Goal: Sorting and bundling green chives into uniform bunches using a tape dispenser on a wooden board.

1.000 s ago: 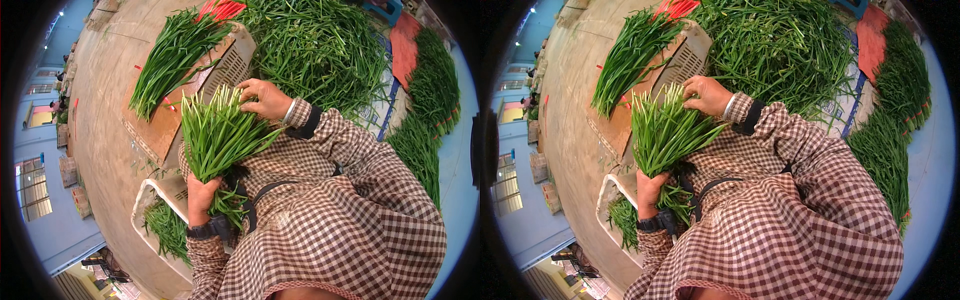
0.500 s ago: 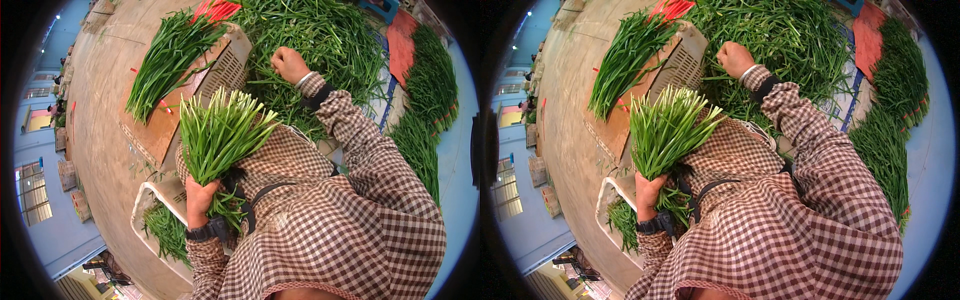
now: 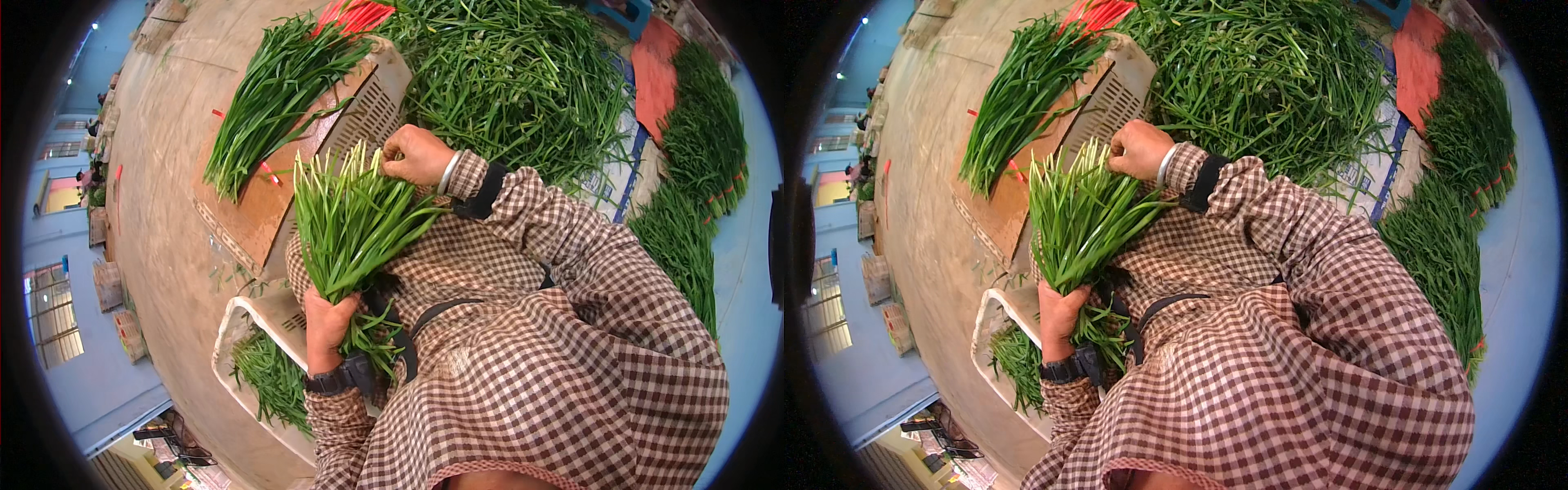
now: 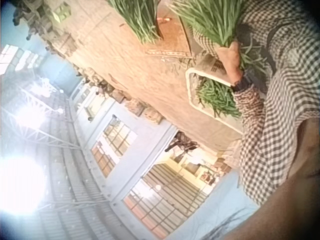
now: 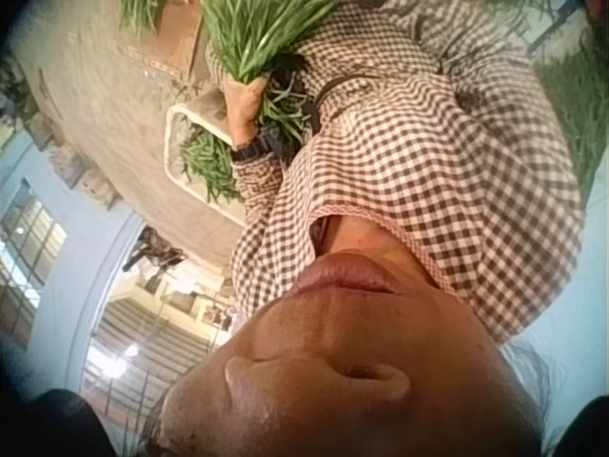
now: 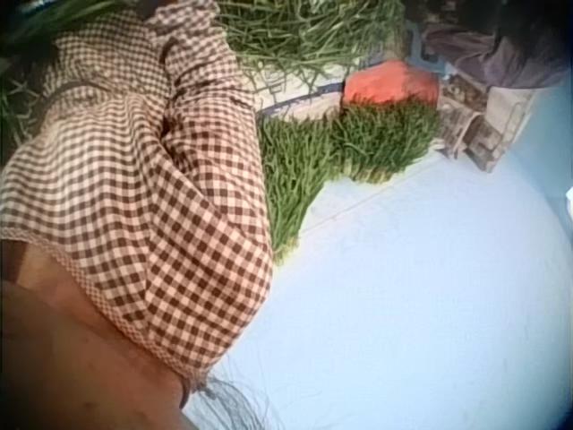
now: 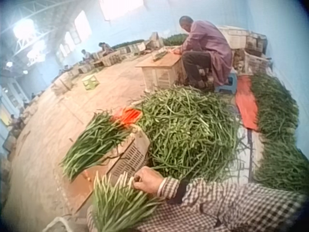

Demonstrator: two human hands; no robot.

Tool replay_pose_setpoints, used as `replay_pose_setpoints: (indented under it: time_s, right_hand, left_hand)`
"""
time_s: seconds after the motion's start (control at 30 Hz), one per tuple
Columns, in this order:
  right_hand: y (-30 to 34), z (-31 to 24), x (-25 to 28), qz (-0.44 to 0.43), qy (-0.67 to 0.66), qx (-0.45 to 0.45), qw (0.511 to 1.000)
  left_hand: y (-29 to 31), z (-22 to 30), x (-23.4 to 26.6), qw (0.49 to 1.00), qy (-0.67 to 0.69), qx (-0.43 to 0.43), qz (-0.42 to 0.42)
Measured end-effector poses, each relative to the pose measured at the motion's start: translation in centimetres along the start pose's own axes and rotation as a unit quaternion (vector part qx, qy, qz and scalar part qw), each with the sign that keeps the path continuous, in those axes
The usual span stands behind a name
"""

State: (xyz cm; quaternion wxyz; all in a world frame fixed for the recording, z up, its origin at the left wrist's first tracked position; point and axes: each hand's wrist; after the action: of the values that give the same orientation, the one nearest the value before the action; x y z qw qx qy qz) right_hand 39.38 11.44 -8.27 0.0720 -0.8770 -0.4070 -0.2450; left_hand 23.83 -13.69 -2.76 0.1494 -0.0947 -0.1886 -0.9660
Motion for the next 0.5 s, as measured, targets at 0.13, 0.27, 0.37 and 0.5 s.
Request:
replay_pose_setpoints:
  time_s: [0.13, 0.27, 0.37, 0.5]
  right_hand:
    - [0.1, -0.2, -1.8, 0.055, 0.054, -0.039, 0.996]
    - [-0.2, 1.4, -2.8, 0.161, 0.120, 0.046, 0.979]
    - [-1.1, 2.4, -0.3, 0.157, 0.144, -0.003, 0.977]
    - [-2.0, 6.0, 6.4, 0.202, 0.130, -0.128, 0.962]
  left_hand:
    - [-0.1, -0.8, 0.3, 1.000, -0.017, 0.003, -0.003]
    - [0.0, 0.1, -0.2, 1.000, -0.009, 0.016, 0.005]
    - [0.0, 0.4, -0.4, 1.000, -0.011, 0.006, 0.008]
    - [0.1, 0.4, -0.4, 1.000, -0.017, -0.008, 0.008]
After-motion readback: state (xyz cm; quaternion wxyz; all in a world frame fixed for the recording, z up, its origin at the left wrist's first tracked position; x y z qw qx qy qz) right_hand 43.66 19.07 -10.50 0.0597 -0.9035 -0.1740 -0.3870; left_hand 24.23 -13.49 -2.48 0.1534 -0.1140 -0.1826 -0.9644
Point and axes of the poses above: each hand's wrist, its own y-axis away from the middle knuckle, its own x-axis out of the back of the hand, z = x × y, and after that the axes turned 1 degree about -z, right-handed
